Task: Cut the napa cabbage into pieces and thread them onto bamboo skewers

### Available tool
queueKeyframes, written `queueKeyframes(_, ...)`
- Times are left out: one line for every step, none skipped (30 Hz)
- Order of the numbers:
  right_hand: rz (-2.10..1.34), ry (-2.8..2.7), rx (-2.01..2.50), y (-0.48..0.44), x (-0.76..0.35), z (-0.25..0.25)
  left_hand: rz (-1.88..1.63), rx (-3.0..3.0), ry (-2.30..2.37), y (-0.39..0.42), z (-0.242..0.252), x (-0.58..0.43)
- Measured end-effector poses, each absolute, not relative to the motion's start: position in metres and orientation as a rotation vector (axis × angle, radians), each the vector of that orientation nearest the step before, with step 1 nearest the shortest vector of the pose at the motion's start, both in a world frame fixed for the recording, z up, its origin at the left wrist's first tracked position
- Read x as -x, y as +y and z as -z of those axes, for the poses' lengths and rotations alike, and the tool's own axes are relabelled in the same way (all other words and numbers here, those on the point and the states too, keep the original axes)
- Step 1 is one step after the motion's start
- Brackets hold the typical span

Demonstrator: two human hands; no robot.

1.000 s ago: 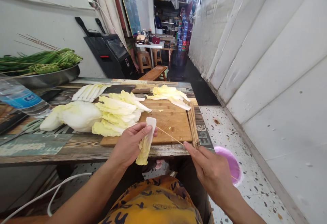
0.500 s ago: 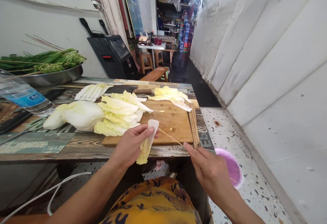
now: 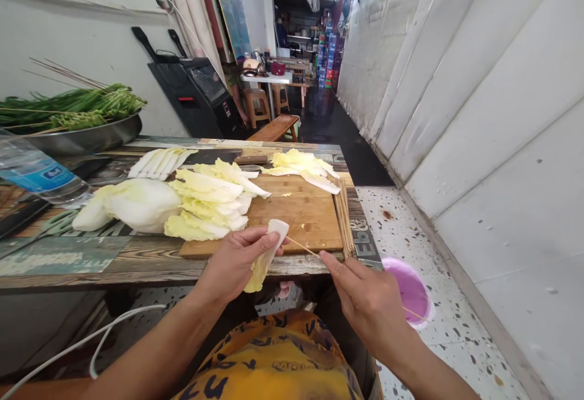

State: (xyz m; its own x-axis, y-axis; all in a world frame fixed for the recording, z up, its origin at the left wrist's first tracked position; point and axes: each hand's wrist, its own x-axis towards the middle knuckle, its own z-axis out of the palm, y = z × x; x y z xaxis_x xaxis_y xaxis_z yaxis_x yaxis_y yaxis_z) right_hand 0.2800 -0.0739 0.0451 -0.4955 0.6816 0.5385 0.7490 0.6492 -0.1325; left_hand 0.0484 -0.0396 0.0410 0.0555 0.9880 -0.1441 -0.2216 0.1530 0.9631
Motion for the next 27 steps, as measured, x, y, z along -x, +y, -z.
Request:
queueKeyframes(0.153, -2.307, 1.115, -0.0742, -0.2798, -0.0457, -1.175, -0.954, 1.084, -0.0398, -0.0404, -0.0490)
queueKeyframes(0.146, -2.306, 1.120, -0.0743, -0.2798, -0.0460, -1.176, -0.956, 1.091, -0.0399, -0.0398, -0.0497)
queueKeyframes(0.141, -2.303, 1.123, -0.0744, -0.2800, -0.0461, -1.176, -0.958, 1.104, -0.0401, -0.0393, -0.0504)
queueKeyframes(0.138, -2.300, 1.125, -0.0744, -0.2801, -0.0461, -1.172, -0.960, 1.119, -0.0404, -0.0390, -0.0510)
queueKeyframes(0.137, -2.295, 1.127, -0.0744, -0.2803, -0.0459, -1.169, -0.964, 1.133, -0.0406, -0.0389, -0.0515)
queueKeyframes(0.134, -2.292, 1.130, -0.0743, -0.2805, -0.0457, -1.166, -0.970, 1.143, -0.0409, -0.0390, -0.0519)
queueKeyframes(0.129, -2.291, 1.133, -0.0742, -0.2806, -0.0455, -1.163, -0.978, 1.152, -0.0413, -0.0393, -0.0522)
queueKeyframes(0.127, -2.291, 1.133, -0.0740, -0.2807, -0.0455, -1.158, -0.989, 1.156, -0.0417, -0.0397, -0.0523)
queueKeyframes(0.127, -2.290, 1.132, -0.0739, -0.2806, -0.0455, -1.154, -1.000, 1.158, -0.0421, -0.0401, -0.0524)
queueKeyframes(0.130, -2.289, 1.130, -0.0738, -0.2805, -0.0457, -1.150, -1.009, 1.157, -0.0426, -0.0406, -0.0524)
queueKeyframes(0.135, -2.287, 1.127, -0.0736, -0.2804, -0.0459, -1.146, -1.015, 1.154, -0.0430, -0.0410, -0.0523)
queueKeyframes(0.140, -2.285, 1.123, -0.0735, -0.2803, -0.0462, -1.141, -1.017, 1.151, -0.0434, -0.0413, -0.0523)
queueKeyframes(0.143, -2.282, 1.117, -0.0734, -0.2803, -0.0464, -1.136, -1.017, 1.148, -0.0438, -0.0416, -0.0522)
queueKeyframes(0.141, -2.282, 1.112, -0.0732, -0.2805, -0.0464, -1.132, -1.015, 1.146, -0.0442, -0.0418, -0.0521)
queueKeyframes(0.132, -2.283, 1.110, -0.0731, -0.2807, -0.0463, -1.126, -1.014, 1.144, -0.0445, -0.0419, -0.0520)
queueKeyframes(0.117, -2.285, 1.109, -0.0729, -0.2810, -0.0460, -1.117, -1.013, 1.141, -0.0447, -0.0420, -0.0518)
queueKeyframes(0.096, -2.286, 1.111, -0.0727, -0.2814, -0.0457, -1.108, -1.009, 1.136, -0.0449, -0.0419, -0.0516)
queueKeyframes(0.071, -2.286, 1.115, -0.0724, -0.2818, -0.0454, -1.098, -0.999, 1.127, -0.0451, -0.0418, -0.0514)
queueKeyframes(0.047, -2.282, 1.116, -0.0720, -0.2821, -0.0453, -1.087, -0.986, 1.114, -0.0453, -0.0417, -0.0510)
queueKeyframes(0.020, -2.275, 1.111, -0.0715, -0.2822, -0.0455, -1.076, -0.971, 1.100, -0.0455, -0.0416, -0.0507)
queueKeyframes(-0.012, -2.265, 1.101, -0.0708, -0.2822, -0.0461, -1.067, -0.956, 1.088, -0.0457, -0.0415, -0.0504)
queueKeyframes(-0.048, -2.253, 1.087, -0.0700, -0.2820, -0.0472, -1.062, -0.944, 1.081, -0.0460, -0.0415, -0.0501)
queueKeyframes(-0.092, -2.242, 1.071, -0.0691, -0.2817, -0.0486, -1.056, -0.938, 1.078, -0.0463, -0.0416, -0.0498)
queueKeyframes(-0.140, -2.234, 1.056, -0.0681, -0.2814, -0.0503, -1.051, -0.938, 1.076, -0.0466, -0.0419, -0.0496)
queueKeyframes(-0.189, -2.231, 1.040, -0.0670, -0.2812, -0.0520, -1.046, -0.941, 1.072, -0.0468, -0.0421, -0.0495)
queueKeyframes(-0.232, -2.231, 1.028, -0.0659, -0.2810, -0.0536, -1.044, -0.945, 1.067, -0.0470, -0.0424, -0.0493)
queueKeyframes(-0.266, -2.230, 1.021, -0.0647, -0.2810, -0.0549, -1.043, -0.947, 1.063, -0.0471, -0.0425, -0.0491)
